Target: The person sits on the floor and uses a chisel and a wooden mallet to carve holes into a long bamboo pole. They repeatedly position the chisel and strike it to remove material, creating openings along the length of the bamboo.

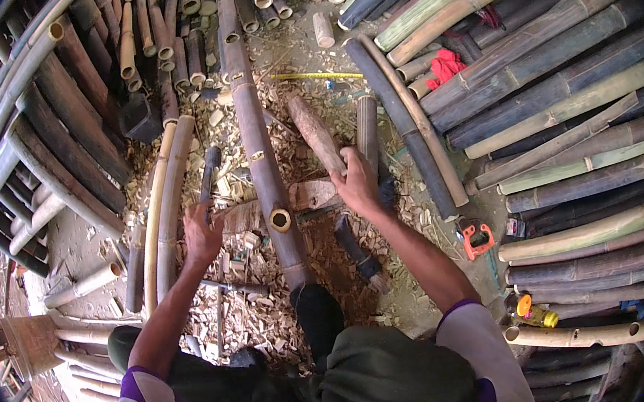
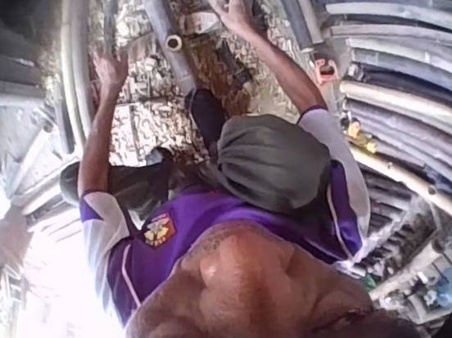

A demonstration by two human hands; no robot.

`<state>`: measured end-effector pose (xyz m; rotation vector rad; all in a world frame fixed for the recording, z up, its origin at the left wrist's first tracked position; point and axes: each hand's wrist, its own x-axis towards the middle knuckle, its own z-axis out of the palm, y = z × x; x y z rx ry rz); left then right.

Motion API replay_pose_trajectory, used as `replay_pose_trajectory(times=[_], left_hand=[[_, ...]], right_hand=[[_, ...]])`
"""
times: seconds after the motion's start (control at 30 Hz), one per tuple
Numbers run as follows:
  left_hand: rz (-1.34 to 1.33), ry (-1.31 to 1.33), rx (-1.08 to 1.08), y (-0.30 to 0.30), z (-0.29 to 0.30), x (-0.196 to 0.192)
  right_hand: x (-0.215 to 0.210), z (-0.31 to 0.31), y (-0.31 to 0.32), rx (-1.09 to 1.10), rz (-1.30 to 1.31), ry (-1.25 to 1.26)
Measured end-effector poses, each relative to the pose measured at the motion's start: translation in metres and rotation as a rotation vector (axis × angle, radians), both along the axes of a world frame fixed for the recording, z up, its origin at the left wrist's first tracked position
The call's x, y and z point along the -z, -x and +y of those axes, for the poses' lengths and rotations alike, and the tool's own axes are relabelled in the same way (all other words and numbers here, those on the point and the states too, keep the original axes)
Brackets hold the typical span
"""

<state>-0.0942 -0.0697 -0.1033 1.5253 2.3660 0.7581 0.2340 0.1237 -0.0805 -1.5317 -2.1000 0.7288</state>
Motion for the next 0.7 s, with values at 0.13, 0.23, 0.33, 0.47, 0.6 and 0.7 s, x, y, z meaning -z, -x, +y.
replay_pose_trajectory(times=[0.13, 0.23, 0.33, 0.47, 0.6, 0.7], left_hand=[[-0.086, -0.125, 0.321, -0.039, -0.011, -0.027], [-0.194, -0.161, 0.655, -0.08, -0.02, -0.043], [-0.225, -0.123, 0.818, -0.117, -0.027, -0.072], [-0.29, -0.032, 0.887, -0.139, -0.029, -0.095], [-0.367, -0.104, 0.871, -0.139, -0.024, -0.113], [-0.412, -0.226, 0.882, -0.142, -0.021, -0.127]], right_hand=[[-0.021, -0.055, -0.013, -0.153, -0.133, 0.079], [-0.009, -0.103, -0.051, -0.333, -0.641, 0.217], [0.015, -0.135, -0.083, -0.442, -0.795, 0.328], [0.048, -0.15, -0.105, -0.376, -0.565, 0.163], [0.036, -0.155, -0.11, -0.089, 0.101, 0.596], [-0.011, -0.165, -0.072, 0.104, 0.688, 0.937]])
